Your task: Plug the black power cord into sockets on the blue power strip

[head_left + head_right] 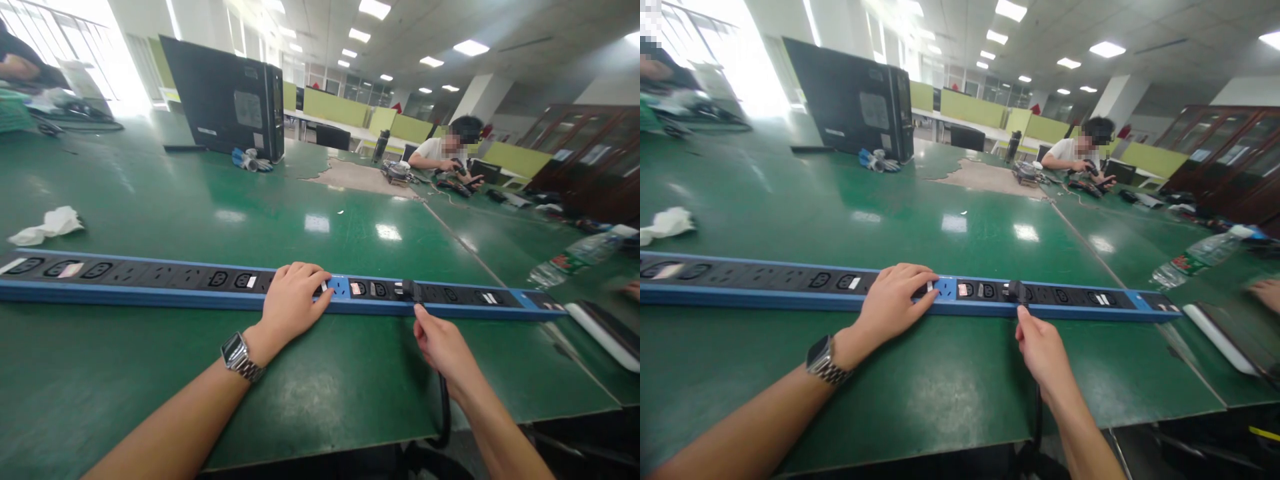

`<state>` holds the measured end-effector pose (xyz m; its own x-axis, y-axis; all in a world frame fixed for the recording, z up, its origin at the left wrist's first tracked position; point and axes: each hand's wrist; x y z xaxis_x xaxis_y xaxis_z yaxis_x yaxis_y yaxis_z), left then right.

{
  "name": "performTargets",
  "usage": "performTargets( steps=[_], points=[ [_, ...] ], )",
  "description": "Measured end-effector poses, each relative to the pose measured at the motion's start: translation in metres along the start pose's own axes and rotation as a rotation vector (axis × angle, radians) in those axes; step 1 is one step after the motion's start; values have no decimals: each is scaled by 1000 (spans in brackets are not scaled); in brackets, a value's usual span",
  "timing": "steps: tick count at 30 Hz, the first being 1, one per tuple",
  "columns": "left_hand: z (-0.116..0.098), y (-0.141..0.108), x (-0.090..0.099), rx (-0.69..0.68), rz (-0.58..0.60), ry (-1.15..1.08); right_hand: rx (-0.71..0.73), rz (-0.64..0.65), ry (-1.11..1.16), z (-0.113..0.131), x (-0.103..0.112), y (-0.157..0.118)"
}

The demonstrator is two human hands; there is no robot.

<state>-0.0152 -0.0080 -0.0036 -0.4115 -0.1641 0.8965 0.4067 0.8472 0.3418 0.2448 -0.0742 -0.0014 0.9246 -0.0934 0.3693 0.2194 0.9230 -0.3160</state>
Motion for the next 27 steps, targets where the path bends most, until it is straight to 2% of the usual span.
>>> performTargets(
  steps=[6,11,13,17,23,27],
  points=[
    [0,0,0,2,4,-1,2,-5,-342,18,12,-7],
    [0,0,0,1,-1,-2,111,-39,-779,31,19,-1],
    [0,0,0,-2,-1,-2,146,-65,-888,38,21,-2],
    [0,0,0,2,7,-4,155,-120,-969,41,22,-5],
    [0,0,0,5,10,-1,112,63,-1024,30,19,4],
    [0,0,0,1,6,1,84,171,-1005,48,28,12]
  ],
)
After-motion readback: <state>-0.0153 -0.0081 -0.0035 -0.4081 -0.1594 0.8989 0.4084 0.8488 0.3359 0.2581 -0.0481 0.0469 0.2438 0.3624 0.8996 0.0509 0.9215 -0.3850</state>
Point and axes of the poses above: each hand's wrist, its own y-axis towards the middle knuckle, its own x-axis out of the back of the hand, z = x × y, and after that the axes turned 9 degrees about z, right-handed
